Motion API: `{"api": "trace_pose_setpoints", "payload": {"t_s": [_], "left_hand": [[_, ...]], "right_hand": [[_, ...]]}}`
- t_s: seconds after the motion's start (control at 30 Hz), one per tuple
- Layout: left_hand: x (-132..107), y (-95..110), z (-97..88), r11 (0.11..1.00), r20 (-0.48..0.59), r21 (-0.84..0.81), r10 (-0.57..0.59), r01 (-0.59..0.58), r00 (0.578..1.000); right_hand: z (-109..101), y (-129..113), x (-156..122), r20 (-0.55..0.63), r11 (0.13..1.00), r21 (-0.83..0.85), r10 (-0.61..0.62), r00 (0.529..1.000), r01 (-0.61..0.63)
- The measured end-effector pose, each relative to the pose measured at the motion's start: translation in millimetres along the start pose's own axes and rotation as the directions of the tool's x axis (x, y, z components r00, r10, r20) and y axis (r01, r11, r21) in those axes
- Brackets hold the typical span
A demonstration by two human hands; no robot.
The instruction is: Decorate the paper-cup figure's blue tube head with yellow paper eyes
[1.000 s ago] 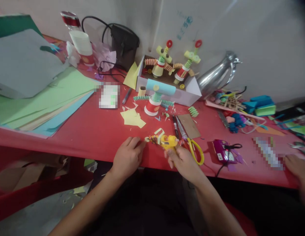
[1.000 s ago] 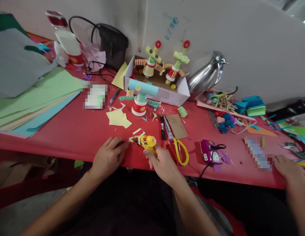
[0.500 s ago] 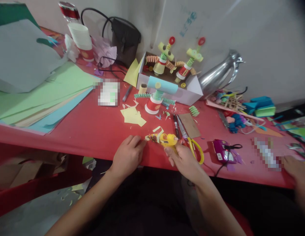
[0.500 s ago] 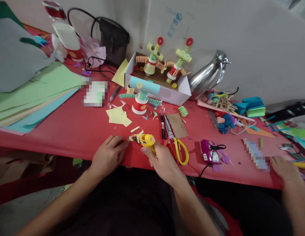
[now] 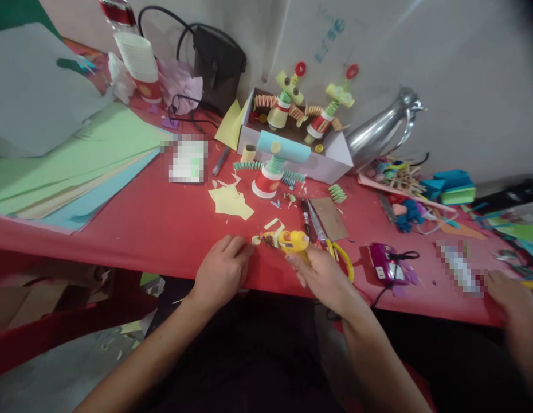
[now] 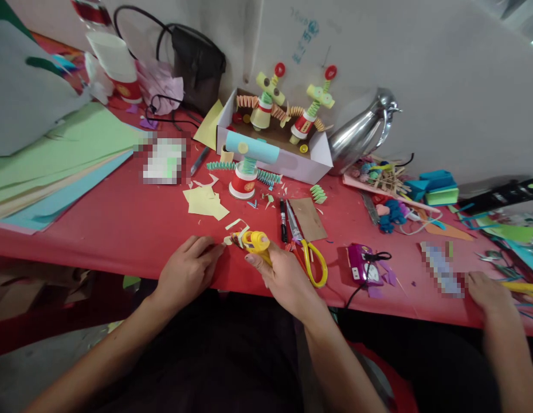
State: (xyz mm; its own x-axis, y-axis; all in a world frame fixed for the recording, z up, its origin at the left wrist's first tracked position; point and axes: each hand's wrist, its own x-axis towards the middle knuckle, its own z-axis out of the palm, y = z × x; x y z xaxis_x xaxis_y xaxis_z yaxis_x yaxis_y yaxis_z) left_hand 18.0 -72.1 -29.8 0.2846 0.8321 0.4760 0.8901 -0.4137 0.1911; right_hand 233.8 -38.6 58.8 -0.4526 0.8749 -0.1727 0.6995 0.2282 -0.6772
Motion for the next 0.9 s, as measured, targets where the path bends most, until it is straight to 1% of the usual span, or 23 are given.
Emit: {"api": "trace_pose_setpoints", "payload": {"t_s": [0.1,0.27,0.43,0.6,0.77,0.9], "left_hand": [[0,0,0.4,1.0,0.013,0.0,0.006,-0.006,1.0],[-1,1,-0.8,1.0,0.009,0.001,0.001,-0.001,1.0],[0,0,-1.2,1.0,0.007,-0.008,0.024,-0.024,1.0],[0,0,0.0,1.0,-0.009,0.001,0.014,-0.014,1.0],[0,0,-0.5,1.0,-0.011,-0.013,0.022,-0.022,1.0],[0,0,0.4,1.0,-0.031,-0.012,0.013,-0.013,0.999]], "right_hand": [[0,0,2,0.031,1.0,-0.002,-0.01,0.999,0.01],[-2,-1,5,0.013,0.999,-0.023,0.027,1.0,-0.026],[-6,-5,5,0.048,0.998,-0.063,0.008,0.999,-0.005],[-8,-8,6,0.019,0.996,-0.089,0.01,1.0,-0.009],[-11,-10,7,0.054,0.992,-0.127,-0.004,0.999,0.011],[-15,-12,6,0.044,0.987,-0.159,0.023,0.999,-0.016]]}}
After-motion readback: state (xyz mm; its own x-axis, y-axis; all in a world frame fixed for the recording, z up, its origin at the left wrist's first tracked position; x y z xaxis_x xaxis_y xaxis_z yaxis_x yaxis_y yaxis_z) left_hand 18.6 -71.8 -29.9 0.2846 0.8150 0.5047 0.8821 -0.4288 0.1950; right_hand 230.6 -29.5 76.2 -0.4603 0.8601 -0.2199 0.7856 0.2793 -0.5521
